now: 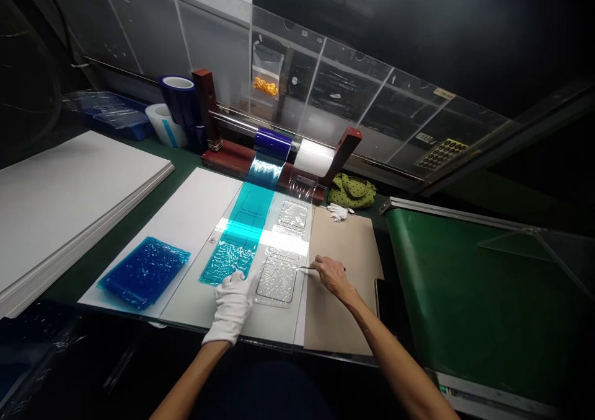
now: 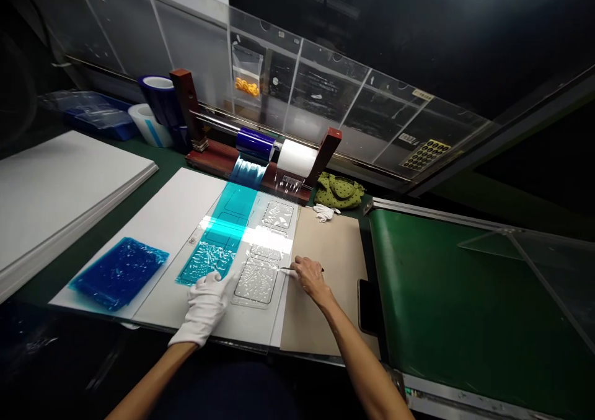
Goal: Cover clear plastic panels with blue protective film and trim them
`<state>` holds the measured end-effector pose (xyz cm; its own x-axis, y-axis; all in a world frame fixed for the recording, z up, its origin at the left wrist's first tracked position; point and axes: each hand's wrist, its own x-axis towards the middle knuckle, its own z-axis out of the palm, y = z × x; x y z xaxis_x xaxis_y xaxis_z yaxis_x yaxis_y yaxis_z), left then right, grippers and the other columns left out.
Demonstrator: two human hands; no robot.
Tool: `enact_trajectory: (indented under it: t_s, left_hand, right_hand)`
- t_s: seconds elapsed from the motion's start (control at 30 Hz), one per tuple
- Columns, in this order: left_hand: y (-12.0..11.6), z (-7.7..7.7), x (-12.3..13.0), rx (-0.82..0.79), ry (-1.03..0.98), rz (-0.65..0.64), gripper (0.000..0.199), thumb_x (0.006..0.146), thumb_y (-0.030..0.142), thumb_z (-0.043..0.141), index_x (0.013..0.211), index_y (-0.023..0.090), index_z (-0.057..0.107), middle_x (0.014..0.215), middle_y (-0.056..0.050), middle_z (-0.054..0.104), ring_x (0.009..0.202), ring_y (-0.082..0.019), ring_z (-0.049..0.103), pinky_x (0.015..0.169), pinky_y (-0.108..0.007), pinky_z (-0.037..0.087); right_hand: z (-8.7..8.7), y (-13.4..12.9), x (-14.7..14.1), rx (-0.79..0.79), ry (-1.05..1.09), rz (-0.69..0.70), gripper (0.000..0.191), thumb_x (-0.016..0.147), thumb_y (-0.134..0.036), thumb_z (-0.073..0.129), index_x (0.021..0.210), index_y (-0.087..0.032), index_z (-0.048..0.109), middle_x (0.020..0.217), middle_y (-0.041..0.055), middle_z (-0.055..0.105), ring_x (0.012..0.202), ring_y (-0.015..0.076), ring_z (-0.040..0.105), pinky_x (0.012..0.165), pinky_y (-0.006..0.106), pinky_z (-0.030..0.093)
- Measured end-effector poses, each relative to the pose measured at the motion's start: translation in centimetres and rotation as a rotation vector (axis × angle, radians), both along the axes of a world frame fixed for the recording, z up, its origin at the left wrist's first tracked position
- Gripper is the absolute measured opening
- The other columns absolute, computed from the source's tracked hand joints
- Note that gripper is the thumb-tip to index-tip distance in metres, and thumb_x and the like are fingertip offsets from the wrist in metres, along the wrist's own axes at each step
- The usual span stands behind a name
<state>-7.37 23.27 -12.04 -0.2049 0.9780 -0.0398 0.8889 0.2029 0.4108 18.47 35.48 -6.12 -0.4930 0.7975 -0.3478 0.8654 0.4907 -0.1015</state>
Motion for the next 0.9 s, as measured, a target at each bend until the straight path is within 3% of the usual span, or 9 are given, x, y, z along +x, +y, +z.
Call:
enact_trajectory:
  t_s: [0.13,0.23,0.37,0.53,0.73,0.9]
  left_hand:
    - [-0.8,1.9,0.2,0.034,0.1,0.032,0.025,0.085,0.029,0.046,0.1,0.022,0.064,0.095,-0.012,0.06,0.083,-0.026,0.052,0.074,-0.042,0.041]
    - [-1.7,2.3,0.3,0.054,0.135,-0.007,0.028,0.084,0.036,0.049,0.105,0.026,0.064,0.101,-0.01,0.059,0.089,-0.028,0.051,0.074,-0.042,0.04]
    - [-3.2,1.7,0.6,0.059,0.155,-0.124,0.031,0.082,0.048,0.052,0.1,0.026,0.066,0.103,-0.01,0.06,0.094,-0.029,0.052,0.079,-0.042,0.039]
    - [-4.3,0.7,1.6,0.054,0.177,-0.271,0.03,0.078,0.044,0.059,0.1,0.024,0.066,0.099,-0.01,0.063,0.094,-0.028,0.054,0.084,-0.042,0.038]
    - [-3.2,-0.3,1.9,0.073,0.197,-0.329,0.037,0.086,0.041,0.048,0.113,0.021,0.063,0.105,-0.016,0.063,0.096,-0.031,0.056,0.082,-0.045,0.039]
    - [-1.4,0.2,1.2,0.086,0.14,-0.391,0.026,0.089,0.027,0.046,0.102,0.032,0.067,0.105,-0.007,0.065,0.099,-0.024,0.058,0.081,-0.039,0.04]
  right_hand:
    - [0.8,-1.6,2.2,-0.036,0.041,-0.135,0.034,0.089,-0.012,0.037,0.103,-0.024,0.066,0.101,0.0066,0.067,0.089,0.0197,0.06,0.064,0.026,0.033]
    - [0.3,-4.1,3.3,-0.1,0.099,-0.236,0.025,0.086,-0.023,0.048,0.104,-0.026,0.065,0.1,0.0034,0.069,0.089,0.0191,0.062,0.069,0.026,0.035]
    - [-1.5,-7.7,3.5,-0.192,0.183,-0.345,0.02,0.083,-0.025,0.052,0.093,-0.026,0.069,0.093,0.0015,0.071,0.089,0.0192,0.063,0.072,0.026,0.037]
    - [-3.7,-10.1,2.5,-0.257,0.36,-0.447,0.021,0.08,-0.026,0.053,0.094,-0.026,0.069,0.097,0.0016,0.071,0.092,0.0201,0.062,0.076,0.028,0.039]
    - [-5.7,-10.8,2.2,-0.42,0.646,-0.516,0.024,0.076,-0.034,0.055,0.086,-0.018,0.068,0.079,0.0031,0.069,0.074,0.0174,0.061,0.065,0.026,0.043]
    - [-6.4,-11.2,2.3,-0.514,0.839,-0.578,0.034,0.072,-0.044,0.059,0.086,-0.014,0.067,0.074,0.0035,0.066,0.064,0.0151,0.057,0.059,0.024,0.042]
